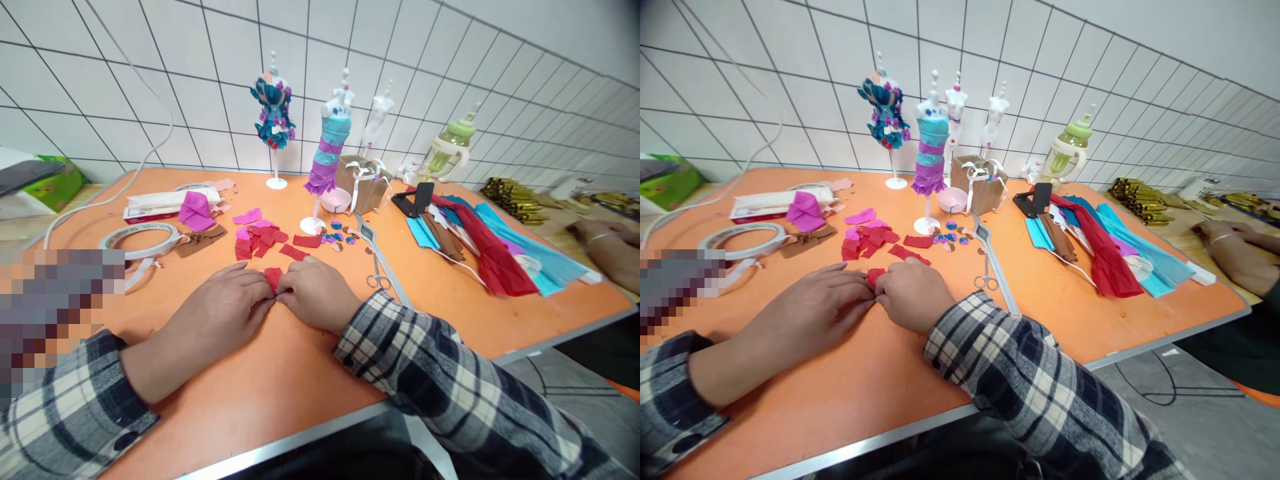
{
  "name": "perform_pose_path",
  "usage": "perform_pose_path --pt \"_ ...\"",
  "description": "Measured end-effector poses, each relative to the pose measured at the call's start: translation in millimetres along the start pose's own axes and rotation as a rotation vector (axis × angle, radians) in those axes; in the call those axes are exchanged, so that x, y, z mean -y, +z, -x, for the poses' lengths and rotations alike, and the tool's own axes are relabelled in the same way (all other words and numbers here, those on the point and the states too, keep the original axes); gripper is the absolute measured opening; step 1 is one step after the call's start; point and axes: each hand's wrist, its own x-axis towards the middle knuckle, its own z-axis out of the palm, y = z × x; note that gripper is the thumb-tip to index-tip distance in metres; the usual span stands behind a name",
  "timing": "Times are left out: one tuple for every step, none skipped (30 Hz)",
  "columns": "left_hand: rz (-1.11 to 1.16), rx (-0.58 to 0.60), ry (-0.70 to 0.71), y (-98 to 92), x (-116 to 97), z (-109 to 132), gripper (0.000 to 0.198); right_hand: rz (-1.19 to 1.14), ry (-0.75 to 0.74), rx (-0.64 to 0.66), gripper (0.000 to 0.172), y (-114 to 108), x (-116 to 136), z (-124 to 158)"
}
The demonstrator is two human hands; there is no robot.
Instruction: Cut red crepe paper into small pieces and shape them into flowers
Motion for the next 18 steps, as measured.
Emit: perform_pose_path --pt "0.001 -0.002 -0.008 0.8 0.8 0.3 0.026 -0.001 0.001 0.002 0.017 0.7 -0.2 -0.4" --pt "0.002 -0.006 -0.016 1.5 1.5 0.6 0.025 -0.002 0.003 0.002 0.017 1.2 -0.4 -0.6" --pt "0.004 -0.009 -0.025 1.9 2.1 0.7 0.024 -0.002 0.007 -0.002 0.016 1.5 -0.4 -0.8" --pt "0.005 -0.012 -0.033 1.9 2.3 0.8 0.024 0.0 0.012 -0.008 0.015 1.7 -0.3 -0.9" --pt "0.006 -0.013 -0.04 1.5 2.1 0.7 0.023 0.003 0.014 -0.015 0.015 1.9 -0.1 -0.9" --pt "0.006 -0.012 -0.046 0.7 1.6 0.5 0.023 0.007 0.014 -0.022 0.015 1.9 0.1 -0.8" --pt "0.005 -0.006 -0.05 -0.3 0.8 0.2 0.024 0.013 0.012 -0.028 0.015 1.8 0.4 -0.7" --pt "0.004 -0.003 -0.051 -1.3 -0.1 -0.1 0.025 0.019 0.01 -0.031 0.015 1.8 0.7 -0.6" --pt "-0.001 0.0 -0.047 -2.1 -1.0 -0.5 0.026 0.026 0.006 -0.031 0.016 1.7 1.1 -0.5" --pt "-0.008 0.0 -0.039 -2.7 -1.6 -0.9 0.027 0.032 0.004 -0.029 0.017 1.6 1.5 -0.4" --pt "-0.016 -0.003 -0.03 -3.0 -1.9 -1.2 0.028 0.034 0.002 -0.025 0.018 1.4 1.9 -0.3" --pt "-0.025 -0.004 -0.022 -3.0 -2.0 -1.6 0.028 0.034 0.003 -0.018 0.018 1.1 2.2 -0.2" --pt "-0.035 -0.004 -0.019 -2.8 -1.8 -1.9 0.027 0.03 0.006 -0.01 0.019 0.7 2.5 -0.1" --pt "-0.043 -0.004 -0.021 -2.5 -1.5 -2.1 0.027 0.023 0.012 -0.003 0.019 0.2 2.7 0.0" --pt "-0.05 -0.001 -0.027 -2.2 -1.1 -2.2 0.026 0.016 0.017 0.002 0.019 -0.5 2.8 0.2" --pt "-0.056 0.001 -0.032 -2.0 -0.8 -2.2 0.026 0.01 0.023 0.002 0.019 -1.1 2.8 0.3" --pt "-0.059 0.002 -0.034 -2.0 -0.5 -2.0 0.025 0.005 0.029 -0.005 0.019 -1.8 2.7 0.4" --pt "-0.061 0.002 -0.034 -2.1 -0.4 -1.7 0.025 0.0 0.033 -0.016 0.019 -2.4 2.4 0.4"
